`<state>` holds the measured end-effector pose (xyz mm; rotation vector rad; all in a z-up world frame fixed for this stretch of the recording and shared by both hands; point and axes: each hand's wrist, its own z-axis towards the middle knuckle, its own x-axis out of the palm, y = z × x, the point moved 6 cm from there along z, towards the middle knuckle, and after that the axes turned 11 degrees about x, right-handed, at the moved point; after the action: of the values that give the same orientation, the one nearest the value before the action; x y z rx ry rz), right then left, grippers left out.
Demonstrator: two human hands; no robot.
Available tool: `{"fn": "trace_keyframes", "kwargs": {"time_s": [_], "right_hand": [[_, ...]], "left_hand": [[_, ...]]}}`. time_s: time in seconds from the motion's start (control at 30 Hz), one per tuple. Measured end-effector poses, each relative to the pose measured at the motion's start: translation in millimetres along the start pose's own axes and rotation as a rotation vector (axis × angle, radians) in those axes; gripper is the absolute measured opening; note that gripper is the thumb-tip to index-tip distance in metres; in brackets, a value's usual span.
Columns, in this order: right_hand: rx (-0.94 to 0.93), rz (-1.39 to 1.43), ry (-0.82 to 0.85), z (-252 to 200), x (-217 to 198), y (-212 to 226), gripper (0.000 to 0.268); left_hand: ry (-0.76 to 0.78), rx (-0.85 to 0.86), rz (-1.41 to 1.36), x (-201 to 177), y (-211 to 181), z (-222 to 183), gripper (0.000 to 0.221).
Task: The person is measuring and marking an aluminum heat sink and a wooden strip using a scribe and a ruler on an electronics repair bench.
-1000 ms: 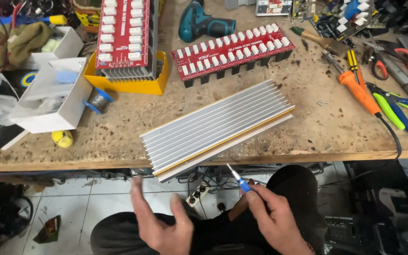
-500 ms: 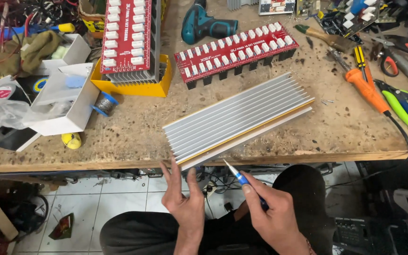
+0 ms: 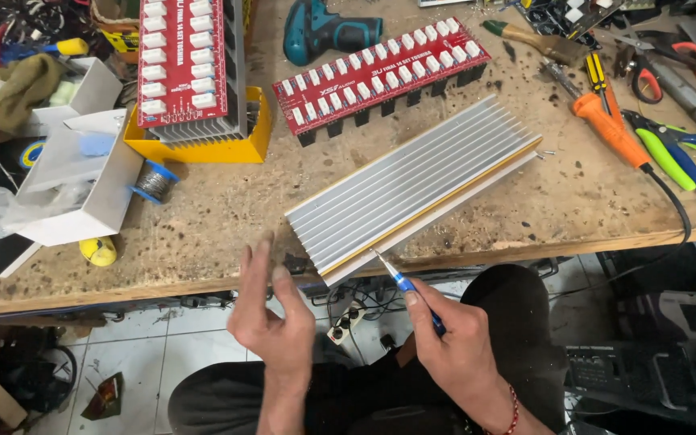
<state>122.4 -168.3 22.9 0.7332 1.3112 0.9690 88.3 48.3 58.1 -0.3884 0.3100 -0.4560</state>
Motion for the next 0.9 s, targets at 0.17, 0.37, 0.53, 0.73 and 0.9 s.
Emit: {"fn": "trace_keyframes", "kwargs": {"time_s": [0.17, 0.37, 0.53, 0.73, 0.9], "right_hand": [[0.005, -0.004, 0.028, 0.2, 4.4, -1.6, 0.040], [0.047, 0.025, 0.026, 0.4, 6.7, -0.7, 0.040], [0.921, 1.072, 0.516, 0.3, 29.7, -21.5, 0.040], [1.013, 1.171, 0.555, -6.0, 39.5, 11.4, 0.041], [0.397, 0.115, 0.213, -0.5, 35.1, -0.7, 0.038]], "left_hand": [[0.387, -0.010, -0.151, 36.2, 22.1, 71.0, 0.038], [1.038, -0.153, -0.322, 109.0, 26.5, 94.6, 0.059], [1.379, -0.067, -0.155, 140.1, 19.3, 76.8, 0.069], [1.251, 0.174, 0.059, 144.4, 18.3, 65.1, 0.063], [1.210, 0.167, 0.072, 142.2, 18.0, 65.7, 0.055]]}}
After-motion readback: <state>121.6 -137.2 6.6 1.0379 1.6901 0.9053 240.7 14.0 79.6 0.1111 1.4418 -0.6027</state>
